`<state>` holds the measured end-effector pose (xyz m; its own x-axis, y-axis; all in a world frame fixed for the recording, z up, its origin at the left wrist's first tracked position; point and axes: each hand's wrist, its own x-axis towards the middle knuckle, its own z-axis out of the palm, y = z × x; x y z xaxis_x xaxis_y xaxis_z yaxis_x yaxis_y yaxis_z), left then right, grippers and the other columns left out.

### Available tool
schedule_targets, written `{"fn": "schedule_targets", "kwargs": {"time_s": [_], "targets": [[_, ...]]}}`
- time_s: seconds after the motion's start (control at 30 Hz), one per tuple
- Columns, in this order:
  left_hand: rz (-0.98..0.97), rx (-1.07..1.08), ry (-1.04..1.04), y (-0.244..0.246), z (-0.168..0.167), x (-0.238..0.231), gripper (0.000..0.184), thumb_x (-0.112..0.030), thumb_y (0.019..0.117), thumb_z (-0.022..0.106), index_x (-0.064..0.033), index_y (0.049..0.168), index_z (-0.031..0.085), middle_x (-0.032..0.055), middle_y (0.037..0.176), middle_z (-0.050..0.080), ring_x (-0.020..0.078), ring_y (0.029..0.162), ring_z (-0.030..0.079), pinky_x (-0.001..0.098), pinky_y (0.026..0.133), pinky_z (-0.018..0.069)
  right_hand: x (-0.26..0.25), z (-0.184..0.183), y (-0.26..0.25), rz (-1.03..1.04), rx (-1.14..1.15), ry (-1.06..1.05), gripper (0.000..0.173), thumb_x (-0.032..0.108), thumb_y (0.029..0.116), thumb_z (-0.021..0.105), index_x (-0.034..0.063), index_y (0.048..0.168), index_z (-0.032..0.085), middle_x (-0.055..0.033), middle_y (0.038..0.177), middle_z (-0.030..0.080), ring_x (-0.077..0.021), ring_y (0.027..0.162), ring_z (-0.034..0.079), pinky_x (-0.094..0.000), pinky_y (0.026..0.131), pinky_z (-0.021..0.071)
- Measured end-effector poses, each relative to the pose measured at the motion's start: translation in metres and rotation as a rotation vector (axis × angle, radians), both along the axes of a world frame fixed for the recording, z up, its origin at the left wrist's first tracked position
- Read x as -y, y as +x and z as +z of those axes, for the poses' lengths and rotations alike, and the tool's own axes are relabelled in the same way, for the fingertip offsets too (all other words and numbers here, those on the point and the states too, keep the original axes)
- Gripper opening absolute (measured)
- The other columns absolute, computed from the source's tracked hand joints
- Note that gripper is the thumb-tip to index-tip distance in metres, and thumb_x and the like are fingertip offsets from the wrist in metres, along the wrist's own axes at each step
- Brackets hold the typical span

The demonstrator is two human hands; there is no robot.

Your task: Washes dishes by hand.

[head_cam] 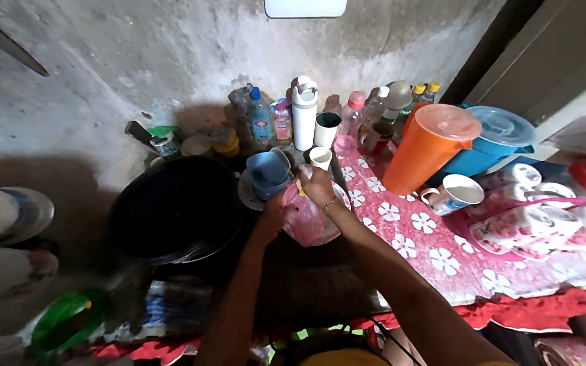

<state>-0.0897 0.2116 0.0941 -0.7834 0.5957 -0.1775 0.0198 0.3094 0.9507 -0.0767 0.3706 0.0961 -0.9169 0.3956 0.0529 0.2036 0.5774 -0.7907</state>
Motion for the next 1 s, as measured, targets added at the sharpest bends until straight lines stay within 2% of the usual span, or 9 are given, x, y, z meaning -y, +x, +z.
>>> {"fn": "schedule_targets", "kwargs": {"time_s": [0.13, 0.2, 0.3, 0.4, 0.5, 0.6, 0.7, 0.83, 1.0], "targets": [[-0.026, -0.019, -0.079, 0.000, 0.011, -0.004, 0.045, 0.005, 0.0968, 0.059, 0.0115, 0.140, 0.047, 0.0253, 0.132, 0.058, 0.0221, 0.119, 0.059, 0.0349, 0.103, 0.0484, 0.026, 0.004, 0.011, 0.296, -0.217, 0.317, 0.026, 0.014, 0.0971, 0.061, -0.0042, 0.111, 0.074, -0.0254, 0.109, 0.072, -0.0420, 0.109, 0.068, -0.0567, 0.097, 0.0521], [0.020, -0.063, -0.108, 0.003, 0.008, -0.009, 0.045, 0.003, 0.0971, 0.060, 0.0137, 0.139, 0.047, 0.0285, 0.134, 0.057, 0.0270, 0.124, 0.057, 0.0373, 0.107, 0.0464, 0.025, 0.000, 0.009, 0.285, -0.250, 0.215, 0.026, 0.013, 0.0995, 0.058, -0.0058, 0.110, 0.073, -0.0250, 0.107, 0.072, -0.0403, 0.106, 0.069, -0.0560, 0.095, 0.0528], [0.064, -0.052, -0.178, 0.008, 0.006, -0.013, 0.044, 0.000, 0.0983, 0.060, 0.0152, 0.138, 0.049, 0.0331, 0.137, 0.054, 0.0359, 0.129, 0.054, 0.0448, 0.111, 0.0426, 0.015, 0.004, 0.002, 0.173, -0.013, -0.032, 0.030, 0.015, 0.1059, 0.053, -0.0064, 0.120, 0.068, -0.0279, 0.110, 0.069, -0.0412, 0.105, 0.067, -0.0593, 0.095, 0.0495], [0.128, -0.028, -0.058, 0.015, 0.002, -0.012, 0.046, 0.006, 0.0956, 0.060, 0.0146, 0.139, 0.047, 0.0288, 0.135, 0.056, 0.0262, 0.125, 0.057, 0.0363, 0.107, 0.0462, 0.028, 0.016, 0.009, 0.242, 0.031, 0.110, 0.031, 0.017, 0.1053, 0.054, -0.0033, 0.123, 0.069, -0.0254, 0.117, 0.070, -0.0402, 0.115, 0.066, -0.0569, 0.102, 0.0479], [0.116, -0.035, -0.059, 0.017, 0.004, -0.010, 0.048, 0.005, 0.0968, 0.059, 0.0151, 0.141, 0.043, 0.0278, 0.136, 0.055, 0.0227, 0.125, 0.056, 0.0326, 0.107, 0.0453, 0.037, 0.011, 0.013, 0.297, -0.134, 0.227, 0.027, 0.017, 0.1006, 0.060, -0.0021, 0.113, 0.074, -0.0226, 0.108, 0.073, -0.0389, 0.108, 0.069, -0.0557, 0.100, 0.0503], [0.085, -0.035, -0.096, 0.008, 0.000, -0.017, 0.046, 0.001, 0.0981, 0.060, 0.0123, 0.141, 0.048, 0.0301, 0.140, 0.054, 0.0316, 0.131, 0.054, 0.0418, 0.112, 0.0430, 0.020, 0.004, 0.001, 0.133, -0.066, -0.010, 0.032, 0.021, 0.1062, 0.055, -0.0062, 0.116, 0.069, -0.0278, 0.108, 0.070, -0.0427, 0.104, 0.068, -0.0606, 0.095, 0.0505], [0.083, -0.027, -0.093, 0.006, -0.009, -0.020, 0.049, 0.002, 0.0991, 0.056, 0.0117, 0.145, 0.044, 0.0321, 0.144, 0.050, 0.0356, 0.136, 0.050, 0.0443, 0.115, 0.0397, 0.010, -0.014, -0.010, -0.043, -0.107, -0.213, 0.034, 0.020, 0.1062, 0.055, -0.0059, 0.122, 0.069, -0.0271, 0.115, 0.070, -0.0386, 0.111, 0.067, -0.0566, 0.100, 0.0483], [0.101, -0.028, -0.092, 0.008, -0.006, -0.021, 0.048, 0.003, 0.0999, 0.054, 0.0117, 0.146, 0.045, 0.0319, 0.145, 0.050, 0.0354, 0.136, 0.050, 0.0436, 0.114, 0.0394, 0.012, -0.012, -0.008, -0.125, -0.080, -0.304, 0.033, 0.022, 0.1083, 0.052, -0.0057, 0.118, 0.068, -0.0255, 0.106, 0.068, -0.0353, 0.097, 0.065, -0.0535, 0.087, 0.0495], [0.110, 0.095, 0.041, 0.010, -0.004, -0.016, 0.048, 0.006, 0.0966, 0.057, 0.0108, 0.143, 0.045, 0.0258, 0.137, 0.055, 0.0242, 0.124, 0.057, 0.0375, 0.105, 0.0474, 0.027, 0.007, 0.004, 0.087, -0.125, 0.002, 0.030, 0.018, 0.1054, 0.056, -0.0069, 0.116, 0.070, -0.0271, 0.110, 0.071, -0.0404, 0.106, 0.069, -0.0558, 0.098, 0.0514]]}}
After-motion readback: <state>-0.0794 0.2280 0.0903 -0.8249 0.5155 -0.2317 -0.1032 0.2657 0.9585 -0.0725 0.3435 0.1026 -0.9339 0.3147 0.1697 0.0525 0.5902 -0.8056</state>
